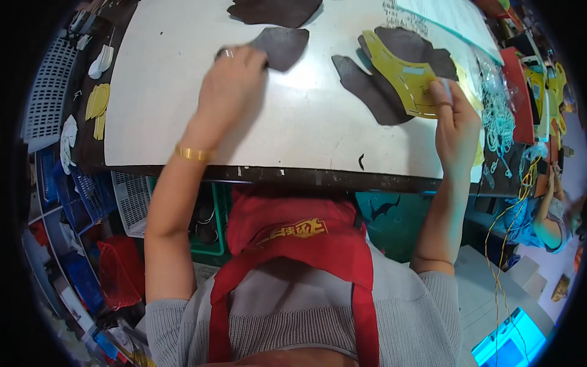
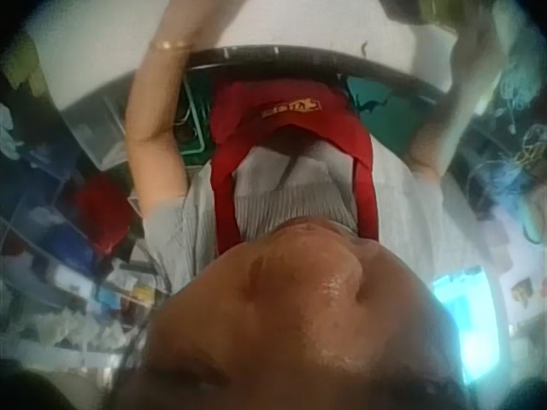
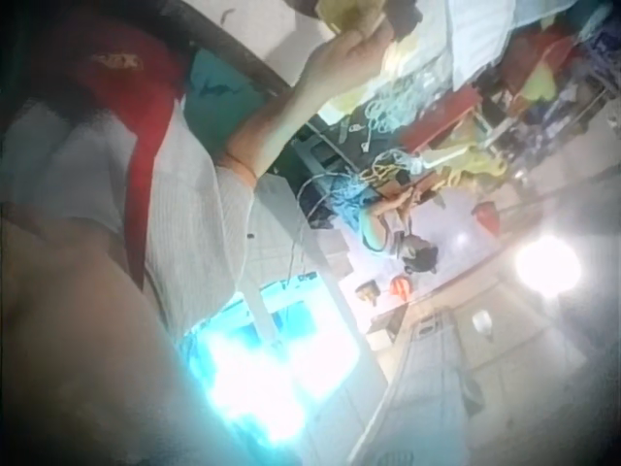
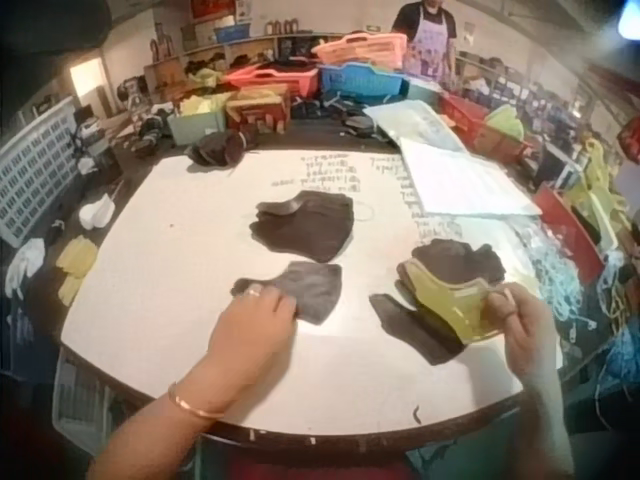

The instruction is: The person removes an elastic band from a bundle of shoe pieces, places a template over each shoe component one by one, and traces lines onto them using a marking pen.

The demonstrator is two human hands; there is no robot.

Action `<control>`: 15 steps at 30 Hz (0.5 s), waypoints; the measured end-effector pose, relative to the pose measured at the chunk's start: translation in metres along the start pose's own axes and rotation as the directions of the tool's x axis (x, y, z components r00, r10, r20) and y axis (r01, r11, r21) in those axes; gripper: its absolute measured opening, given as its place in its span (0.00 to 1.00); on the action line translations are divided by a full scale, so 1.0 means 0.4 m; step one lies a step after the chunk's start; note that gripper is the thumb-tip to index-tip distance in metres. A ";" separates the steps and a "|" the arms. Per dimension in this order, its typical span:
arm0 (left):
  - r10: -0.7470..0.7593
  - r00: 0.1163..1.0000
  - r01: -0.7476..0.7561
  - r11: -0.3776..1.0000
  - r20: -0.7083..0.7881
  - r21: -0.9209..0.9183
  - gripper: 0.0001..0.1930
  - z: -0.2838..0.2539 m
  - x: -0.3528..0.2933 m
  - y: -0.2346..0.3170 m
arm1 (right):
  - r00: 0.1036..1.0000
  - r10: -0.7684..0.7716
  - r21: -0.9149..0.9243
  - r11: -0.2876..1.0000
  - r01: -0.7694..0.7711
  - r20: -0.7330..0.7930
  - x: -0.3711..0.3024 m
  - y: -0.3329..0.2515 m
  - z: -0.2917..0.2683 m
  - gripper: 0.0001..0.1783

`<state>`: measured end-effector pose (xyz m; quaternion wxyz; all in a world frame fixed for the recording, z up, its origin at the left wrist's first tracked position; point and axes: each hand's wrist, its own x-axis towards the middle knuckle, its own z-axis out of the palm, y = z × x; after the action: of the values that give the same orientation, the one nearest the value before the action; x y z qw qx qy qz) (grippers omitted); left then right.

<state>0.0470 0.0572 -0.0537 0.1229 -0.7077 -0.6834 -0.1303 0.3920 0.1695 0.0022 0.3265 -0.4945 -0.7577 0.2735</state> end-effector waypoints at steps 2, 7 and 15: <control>0.121 0.993 -0.120 0.979 -0.006 -0.164 0.09 -0.052 -0.116 0.104 | 1.000 -0.024 0.098 0.995 0.025 -0.019 -0.033 -0.043 0.032 0.16; 0.040 0.990 -0.085 0.940 -0.139 -0.330 0.16 -0.105 -0.239 0.228 | 0.939 -0.054 0.305 0.951 -0.056 0.340 -0.047 -0.095 0.143 0.13; -0.152 0.985 0.108 0.915 -0.084 -0.389 0.20 -0.108 -0.278 0.237 | 0.840 -0.043 0.144 0.989 -0.042 0.542 -0.085 -0.127 0.266 0.12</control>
<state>0.1377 -0.0655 -0.0520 0.0114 -0.6626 -0.6823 -0.3087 0.2919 0.1097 -0.0357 0.1349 -0.3704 -0.7964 0.4585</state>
